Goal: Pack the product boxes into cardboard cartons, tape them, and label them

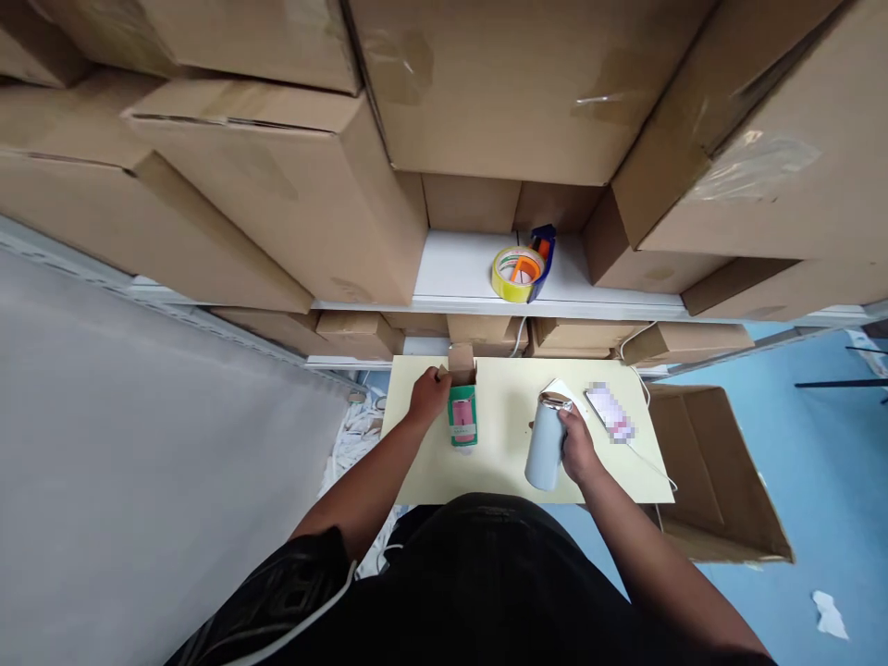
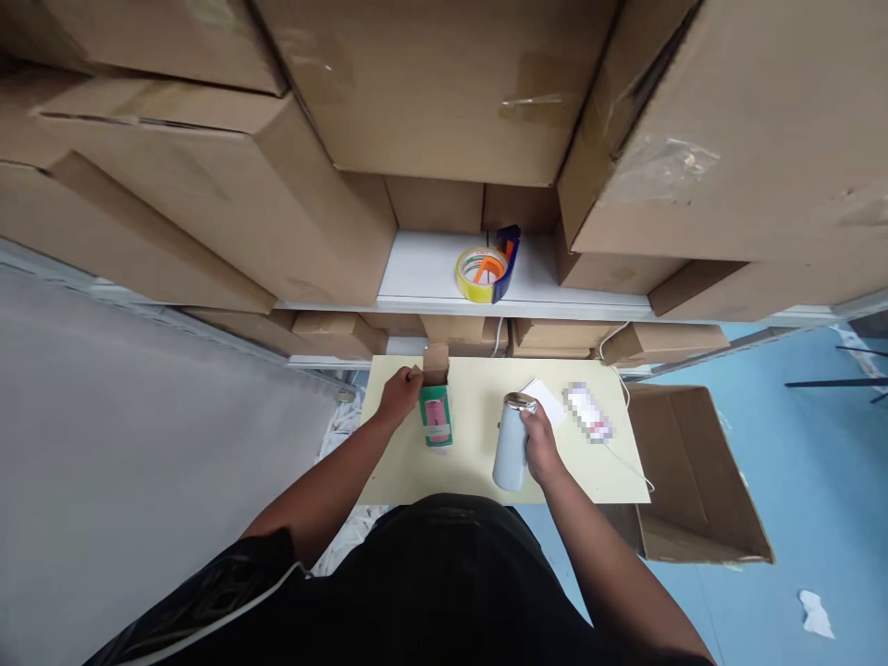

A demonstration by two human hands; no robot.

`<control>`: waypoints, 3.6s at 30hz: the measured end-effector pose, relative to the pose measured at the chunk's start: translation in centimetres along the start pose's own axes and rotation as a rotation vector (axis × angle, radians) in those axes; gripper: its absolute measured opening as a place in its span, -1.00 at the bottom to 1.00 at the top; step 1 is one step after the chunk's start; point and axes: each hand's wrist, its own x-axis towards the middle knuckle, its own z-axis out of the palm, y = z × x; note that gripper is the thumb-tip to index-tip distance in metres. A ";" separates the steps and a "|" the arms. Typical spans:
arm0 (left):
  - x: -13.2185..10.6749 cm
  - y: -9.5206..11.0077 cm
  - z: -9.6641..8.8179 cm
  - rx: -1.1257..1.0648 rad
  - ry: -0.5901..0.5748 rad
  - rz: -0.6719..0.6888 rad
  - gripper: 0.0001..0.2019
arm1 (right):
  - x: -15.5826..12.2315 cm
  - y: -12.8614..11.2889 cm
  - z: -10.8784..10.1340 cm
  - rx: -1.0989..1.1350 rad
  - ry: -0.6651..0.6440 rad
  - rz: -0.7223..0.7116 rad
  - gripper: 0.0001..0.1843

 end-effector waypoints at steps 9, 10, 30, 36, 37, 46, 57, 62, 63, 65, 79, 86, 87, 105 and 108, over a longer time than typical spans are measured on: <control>-8.1 -2.9 0.0 -0.326 -0.068 -0.037 -0.79 | 0.3 -3.2 7.9 0.163 -0.060 0.036 -0.41; -8.7 -3.1 0.2 -0.358 -0.065 -0.024 -0.78 | 0.1 -3.5 8.5 0.155 -0.071 -0.015 -0.40; -12.4 -4.4 1.1 -0.214 -0.077 0.226 -0.80 | -0.1 3.8 9.3 -0.998 -0.184 -0.610 -0.48; -12.7 -4.6 1.1 -0.224 -0.127 0.250 -0.82 | 0.1 5.7 8.9 -1.094 -0.172 -0.663 -0.37; -12.7 -4.6 1.1 -0.221 -0.128 0.253 -0.82 | 0.0 5.8 8.7 -1.069 -0.192 -0.662 -0.32; -13.4 -4.8 0.9 -0.275 -0.126 0.442 -0.71 | -2.2 6.7 4.4 -0.612 -0.156 -0.405 -0.43; -9.2 -2.4 0.0 -0.280 -0.264 0.328 -0.36 | -2.2 7.4 4.7 -0.928 -0.301 -0.652 -0.67; -7.7 -0.6 -1.7 -0.278 -0.432 0.486 -0.43 | -1.5 7.5 4.6 -0.917 -0.256 -0.615 -0.61; -8.0 -0.7 -2.0 -0.242 -0.427 0.555 -0.51 | -1.4 7.5 4.5 -0.901 -0.252 -0.601 -0.58; -9.0 -1.2 -2.5 -0.163 -0.398 0.694 -0.60 | -1.3 7.7 4.2 -0.859 -0.265 -0.577 -0.52; -10.3 -3.7 -1.3 0.167 -0.295 0.939 -0.76 | -1.0 6.7 3.3 -0.810 -0.385 -0.496 -0.38; -10.6 -4.0 -1.1 0.234 -0.278 1.021 -0.77 | -1.1 6.9 3.3 -0.848 -0.395 -0.556 -0.38; -10.7 -4.1 -0.9 0.248 -0.254 1.045 -0.77 | -1.1 7.0 3.4 -0.864 -0.381 -0.568 -0.41; -10.2 -5.0 -0.3 0.479 -0.110 1.210 -0.77 | -0.2 7.4 2.9 -1.472 -0.331 -0.910 -0.55; -10.3 -4.9 -0.5 0.409 -0.163 1.170 -0.76 | -0.5 7.4 2.8 -1.493 -0.324 -0.915 -0.59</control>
